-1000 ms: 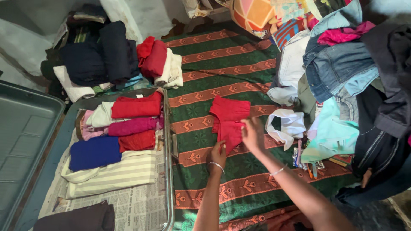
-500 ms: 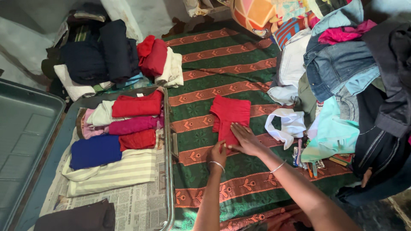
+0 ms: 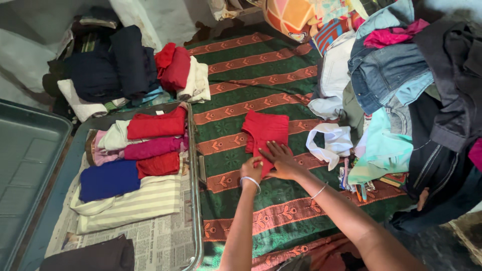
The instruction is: The person picks up red and white items of clothing from a bed, folds them into small rectangular shapes, and places them into an open suitcase.
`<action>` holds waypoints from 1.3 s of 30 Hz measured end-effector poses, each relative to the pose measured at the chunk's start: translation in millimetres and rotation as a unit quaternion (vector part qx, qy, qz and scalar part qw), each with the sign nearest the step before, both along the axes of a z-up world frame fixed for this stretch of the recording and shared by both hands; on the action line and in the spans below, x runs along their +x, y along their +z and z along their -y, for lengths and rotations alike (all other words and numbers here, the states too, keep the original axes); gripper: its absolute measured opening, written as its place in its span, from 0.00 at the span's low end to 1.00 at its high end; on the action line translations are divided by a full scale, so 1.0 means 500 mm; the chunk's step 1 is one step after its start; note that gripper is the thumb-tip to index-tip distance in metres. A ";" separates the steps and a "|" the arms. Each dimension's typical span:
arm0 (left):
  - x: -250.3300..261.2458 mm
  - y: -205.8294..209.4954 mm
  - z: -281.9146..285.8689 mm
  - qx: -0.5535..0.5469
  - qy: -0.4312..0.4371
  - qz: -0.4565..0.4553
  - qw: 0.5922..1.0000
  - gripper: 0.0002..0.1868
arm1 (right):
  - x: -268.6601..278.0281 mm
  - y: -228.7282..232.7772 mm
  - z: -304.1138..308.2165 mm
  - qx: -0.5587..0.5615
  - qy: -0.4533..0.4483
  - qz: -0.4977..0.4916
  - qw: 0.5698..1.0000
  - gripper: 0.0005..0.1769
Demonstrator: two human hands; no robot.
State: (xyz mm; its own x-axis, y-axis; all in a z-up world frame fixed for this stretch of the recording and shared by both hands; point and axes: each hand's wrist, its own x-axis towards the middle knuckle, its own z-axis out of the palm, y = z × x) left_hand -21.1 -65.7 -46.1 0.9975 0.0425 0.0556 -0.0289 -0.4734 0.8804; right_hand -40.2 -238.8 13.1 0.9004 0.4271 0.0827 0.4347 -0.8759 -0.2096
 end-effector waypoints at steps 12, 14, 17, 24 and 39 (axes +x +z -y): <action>-0.074 0.204 0.006 -0.012 0.006 0.055 0.998 0.16 | -0.084 0.030 0.050 0.112 0.078 0.045 0.990 0.32; -0.085 0.213 0.013 0.016 -0.073 0.106 0.992 0.18 | -0.109 0.047 0.051 0.151 0.072 0.034 0.985 0.31; -0.097 0.187 0.014 -0.028 -0.172 0.112 0.978 0.25 | -0.128 0.070 0.062 0.169 0.128 0.053 0.976 0.30; -0.041 -0.030 0.007 -0.110 -0.146 -0.018 0.983 0.35 | -0.104 0.020 0.122 0.240 0.016 -0.113 0.964 0.21; -0.043 -0.036 0.024 -0.153 -0.024 0.050 0.987 0.38 | -0.011 -0.025 0.041 0.320 -0.214 0.109 0.916 0.21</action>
